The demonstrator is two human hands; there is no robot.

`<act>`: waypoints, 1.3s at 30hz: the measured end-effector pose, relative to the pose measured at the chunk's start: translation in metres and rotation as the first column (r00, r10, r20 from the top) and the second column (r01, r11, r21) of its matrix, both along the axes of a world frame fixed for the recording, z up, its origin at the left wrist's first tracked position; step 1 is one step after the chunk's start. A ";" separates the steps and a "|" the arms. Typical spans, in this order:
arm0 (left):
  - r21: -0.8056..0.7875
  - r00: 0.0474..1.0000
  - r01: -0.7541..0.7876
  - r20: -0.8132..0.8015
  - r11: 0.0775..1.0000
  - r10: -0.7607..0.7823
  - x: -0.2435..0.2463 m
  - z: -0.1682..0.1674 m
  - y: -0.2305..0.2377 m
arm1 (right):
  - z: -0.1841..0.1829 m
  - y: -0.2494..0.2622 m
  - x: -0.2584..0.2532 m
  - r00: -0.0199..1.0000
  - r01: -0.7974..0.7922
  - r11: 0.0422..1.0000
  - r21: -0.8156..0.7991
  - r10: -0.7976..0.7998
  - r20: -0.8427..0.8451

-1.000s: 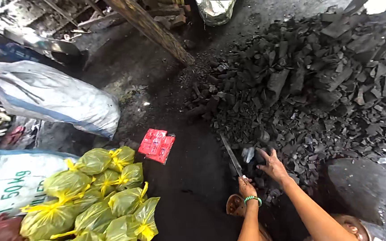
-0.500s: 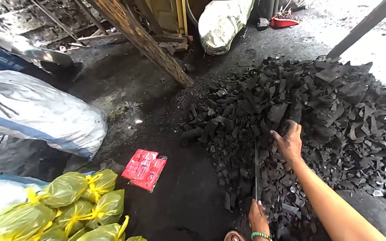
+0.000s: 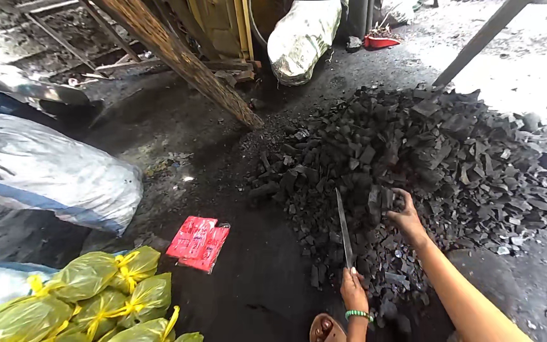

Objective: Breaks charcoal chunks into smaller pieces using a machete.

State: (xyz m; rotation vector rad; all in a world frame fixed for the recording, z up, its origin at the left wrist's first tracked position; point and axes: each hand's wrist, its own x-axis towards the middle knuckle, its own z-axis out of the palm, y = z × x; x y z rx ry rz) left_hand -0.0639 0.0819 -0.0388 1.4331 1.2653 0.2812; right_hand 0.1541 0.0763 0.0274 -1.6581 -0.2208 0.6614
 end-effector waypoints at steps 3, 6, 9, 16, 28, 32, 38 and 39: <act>-0.048 0.999 0.039 -0.005 0.998 -0.039 -0.001 0.003 -0.005 | -0.029 -0.048 -0.017 0.931 0.116 0.989 0.090 -0.077 -0.357; -0.076 0.993 0.112 -0.014 0.991 -0.113 -0.001 0.010 -0.012 | -0.050 -0.078 -0.021 0.966 -0.075 0.966 -0.247 0.008 -0.259; -0.031 0.976 0.209 -0.054 0.977 -0.211 0.002 0.012 -0.022 | -0.073 -0.104 -0.017 0.945 -0.294 0.713 -0.637 0.315 -0.084; 0.061 0.830 0.533 -0.234 0.844 -0.507 0.015 0.027 -0.046 | -0.069 -0.141 -0.021 0.943 -0.231 0.752 -0.618 0.329 0.048; 0.107 0.739 0.641 -0.356 0.760 -0.572 0.034 0.050 -0.055 | -0.058 -0.146 -0.027 0.975 -0.078 0.821 -0.566 0.181 0.129; 0.061 0.641 0.725 -0.421 0.686 -0.641 0.045 0.046 -0.059 | -0.053 -0.199 -0.004 0.988 0.029 0.835 -0.550 0.058 0.141; 0.199 0.601 0.799 -0.323 0.568 -0.731 0.075 0.083 -0.081 | -0.073 -0.224 -0.012 0.984 -0.002 0.787 -0.617 0.110 0.138; 0.395 0.686 0.708 -0.187 0.586 -0.703 0.077 0.086 -0.087 | -0.074 -0.225 -0.015 0.983 0.004 0.796 -0.606 0.108 0.149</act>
